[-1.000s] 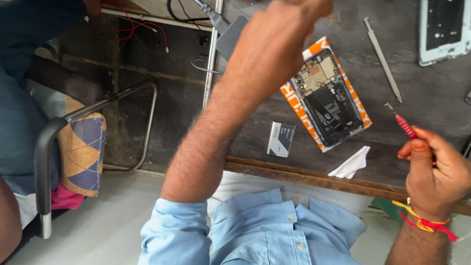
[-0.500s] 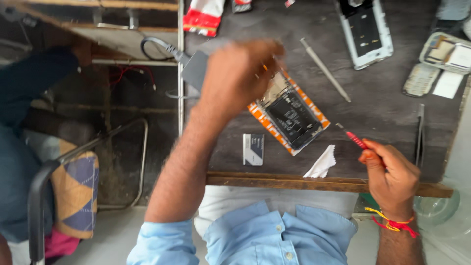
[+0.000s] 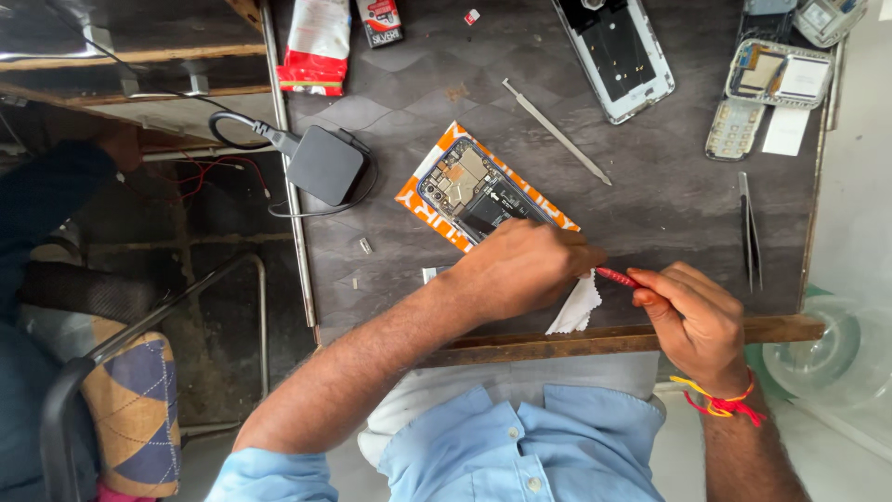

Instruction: The person removes a battery from a mobile phone and then works on the internal components using a screwdriver and by hand.

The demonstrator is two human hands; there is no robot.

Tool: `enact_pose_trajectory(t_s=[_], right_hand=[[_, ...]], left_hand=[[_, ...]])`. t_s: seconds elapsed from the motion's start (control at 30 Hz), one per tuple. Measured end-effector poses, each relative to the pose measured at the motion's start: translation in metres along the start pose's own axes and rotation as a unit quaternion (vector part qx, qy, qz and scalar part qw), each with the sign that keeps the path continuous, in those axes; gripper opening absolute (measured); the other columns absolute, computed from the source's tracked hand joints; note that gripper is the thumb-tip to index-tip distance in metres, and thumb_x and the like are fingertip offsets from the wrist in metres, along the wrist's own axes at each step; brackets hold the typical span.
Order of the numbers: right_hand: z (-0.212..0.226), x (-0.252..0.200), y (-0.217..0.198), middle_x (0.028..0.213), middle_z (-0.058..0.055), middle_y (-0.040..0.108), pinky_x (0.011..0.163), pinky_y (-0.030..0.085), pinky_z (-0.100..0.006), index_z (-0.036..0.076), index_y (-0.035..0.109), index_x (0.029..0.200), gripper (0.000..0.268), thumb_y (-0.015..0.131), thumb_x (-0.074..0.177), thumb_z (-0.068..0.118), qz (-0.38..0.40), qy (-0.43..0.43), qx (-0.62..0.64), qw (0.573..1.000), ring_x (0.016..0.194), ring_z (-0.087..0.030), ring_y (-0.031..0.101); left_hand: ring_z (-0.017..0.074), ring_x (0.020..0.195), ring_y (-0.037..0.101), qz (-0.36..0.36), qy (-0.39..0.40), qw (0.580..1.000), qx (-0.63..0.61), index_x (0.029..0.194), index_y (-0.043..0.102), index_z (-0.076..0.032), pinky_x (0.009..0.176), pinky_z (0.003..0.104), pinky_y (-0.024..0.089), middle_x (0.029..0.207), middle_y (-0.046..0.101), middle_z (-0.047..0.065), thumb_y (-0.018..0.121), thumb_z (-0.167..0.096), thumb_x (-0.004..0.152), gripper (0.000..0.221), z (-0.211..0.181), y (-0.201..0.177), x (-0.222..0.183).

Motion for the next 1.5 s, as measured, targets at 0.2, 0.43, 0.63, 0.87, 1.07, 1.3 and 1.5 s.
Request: enact_pose_trajectory(t_s=[0.2,0.43,0.63,0.87,1.07,1.3,1.5], right_hand=[[-0.007,-0.008,0.000,0.086,-0.011,0.068,0.066,0.051,-0.028,-0.007,0.070,0.112,0.015,0.070,0.099,0.000,0.000,0.002,-0.003,1.000,0.072,-0.019,0.066],[-0.021,-0.019,0.003,0.085,-0.012,0.070,0.062,0.048,-0.022,-0.009,0.070,0.114,0.012,0.071,0.107,0.001,-0.003,0.028,0.003,1.000,0.073,-0.016,0.066],[-0.027,-0.027,0.002,0.084,-0.014,0.068,0.063,0.048,-0.022,-0.012,0.070,0.116,0.017,0.068,0.108,0.002,-0.033,0.067,0.004,0.997,0.073,-0.016,0.067],[-0.029,-0.026,0.003,0.086,-0.015,0.068,0.064,0.051,-0.022,-0.012,0.069,0.117,0.015,0.072,0.114,0.003,-0.033,0.048,0.029,0.998,0.077,-0.016,0.069],[-0.027,-0.026,0.003,0.083,-0.016,0.069,0.060,0.047,-0.022,-0.011,0.071,0.118,0.017,0.073,0.110,0.003,-0.034,0.055,-0.003,0.998,0.072,-0.017,0.067],[-0.024,-0.024,0.004,0.085,-0.013,0.069,0.062,0.047,-0.021,-0.010,0.070,0.118,0.016,0.072,0.114,0.006,-0.032,0.039,0.005,0.999,0.075,-0.015,0.067],[-0.017,-0.017,0.005,0.083,-0.013,0.070,0.062,0.047,-0.023,-0.009,0.071,0.119,0.014,0.072,0.112,0.003,-0.016,0.051,-0.036,0.998,0.072,-0.016,0.065]], left_hand=[[0.0353,0.081,0.073,-0.006,-0.004,1.000,0.004,0.100,0.069,-0.006,0.068,0.049,0.056,0.086,0.073,0.013,0.066,-0.010,0.084,0.017,0.005,0.007,0.000],[0.0367,0.093,0.072,-0.058,-0.038,0.997,-0.043,0.124,0.064,-0.005,0.074,0.047,0.057,0.104,0.073,0.015,0.076,-0.023,0.079,0.050,0.004,-0.001,-0.002],[0.0226,0.090,0.074,-0.270,-0.061,0.960,-0.029,0.135,0.063,-0.010,0.078,0.035,0.060,0.111,0.072,0.008,0.083,-0.037,0.091,0.055,0.017,-0.070,-0.022],[0.0095,0.063,0.069,-0.506,-0.139,0.851,-0.030,0.105,0.073,-0.010,0.059,0.024,0.054,0.088,0.077,-0.001,0.080,-0.018,0.095,0.015,0.021,-0.133,-0.058],[0.0199,0.087,0.069,-0.352,-0.149,0.921,0.074,0.109,0.070,-0.010,0.075,0.035,0.054,0.094,0.073,0.001,0.088,-0.015,0.080,0.034,0.033,-0.108,-0.043],[0.0279,0.106,0.059,-0.279,-0.154,0.931,0.181,0.112,0.069,-0.013,0.091,0.044,0.047,0.107,0.064,0.003,0.092,-0.018,0.067,0.051,0.049,-0.078,-0.033],[0.0259,0.108,0.059,-0.290,-0.159,0.926,0.181,0.110,0.070,-0.014,0.089,0.044,0.046,0.110,0.062,0.001,0.095,-0.021,0.064,0.052,0.054,-0.075,-0.034]])
Point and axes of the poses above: each hand's wrist, its own x-axis towards the middle knuckle, its own y-axis out of the palm, z = x × y, the point moved 3 cm from there along x, towards the middle knuckle
